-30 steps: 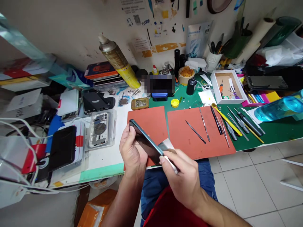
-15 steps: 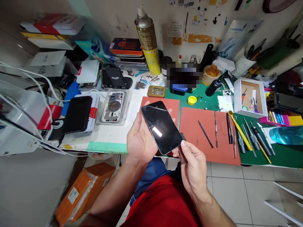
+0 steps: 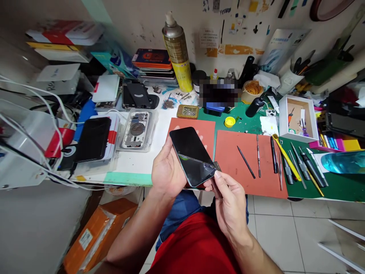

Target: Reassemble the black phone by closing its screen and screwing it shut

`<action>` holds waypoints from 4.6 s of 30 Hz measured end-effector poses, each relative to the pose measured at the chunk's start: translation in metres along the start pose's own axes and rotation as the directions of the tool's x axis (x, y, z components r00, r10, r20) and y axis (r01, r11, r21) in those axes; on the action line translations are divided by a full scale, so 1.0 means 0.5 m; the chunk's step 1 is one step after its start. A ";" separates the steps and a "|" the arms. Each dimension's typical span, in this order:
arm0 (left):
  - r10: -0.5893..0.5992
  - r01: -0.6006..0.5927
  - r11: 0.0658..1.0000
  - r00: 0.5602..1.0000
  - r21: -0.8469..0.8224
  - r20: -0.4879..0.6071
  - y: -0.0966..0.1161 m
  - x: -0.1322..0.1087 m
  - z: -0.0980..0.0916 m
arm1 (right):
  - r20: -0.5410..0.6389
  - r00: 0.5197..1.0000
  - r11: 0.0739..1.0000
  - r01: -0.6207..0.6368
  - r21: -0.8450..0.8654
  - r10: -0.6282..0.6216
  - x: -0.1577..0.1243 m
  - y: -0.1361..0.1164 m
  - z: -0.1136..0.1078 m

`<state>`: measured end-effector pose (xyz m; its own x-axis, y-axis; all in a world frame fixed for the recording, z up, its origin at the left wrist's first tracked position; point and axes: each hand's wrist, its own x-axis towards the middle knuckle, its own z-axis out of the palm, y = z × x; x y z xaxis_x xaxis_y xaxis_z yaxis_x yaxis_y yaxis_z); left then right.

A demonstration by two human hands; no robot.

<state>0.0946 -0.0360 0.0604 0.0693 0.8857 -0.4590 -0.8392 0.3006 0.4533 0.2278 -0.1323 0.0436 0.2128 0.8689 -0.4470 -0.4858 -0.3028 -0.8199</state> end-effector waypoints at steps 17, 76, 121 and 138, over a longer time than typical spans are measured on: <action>0.020 -0.023 0.999 0.996 0.035 0.084 -0.001 -0.007 0.005 | 0.035 0.999 0.998 0.034 -0.060 -0.032 -0.013 0.008 -0.003; -0.015 0.018 1.000 0.991 -0.019 0.131 0.009 -0.023 0.026 | 0.011 1.000 0.999 0.013 -0.045 -0.013 -0.017 0.018 -0.011; 0.317 -0.387 0.826 0.920 0.411 0.230 -0.020 -0.062 -0.040 | -0.001 1.000 1.000 0.001 -0.009 -0.001 0.021 0.115 -0.076; 0.360 -0.429 0.767 0.903 0.478 0.233 0.027 -0.052 -0.023 | -0.157 0.751 0.725 0.526 -0.445 -0.641 -0.006 0.126 -0.043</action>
<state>0.0752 -0.0590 0.0696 -0.1139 0.9908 -0.0735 -0.4151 0.0198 0.9095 0.2149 -0.1626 -0.0141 0.6046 0.7852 0.1337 0.1366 0.0631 -0.9886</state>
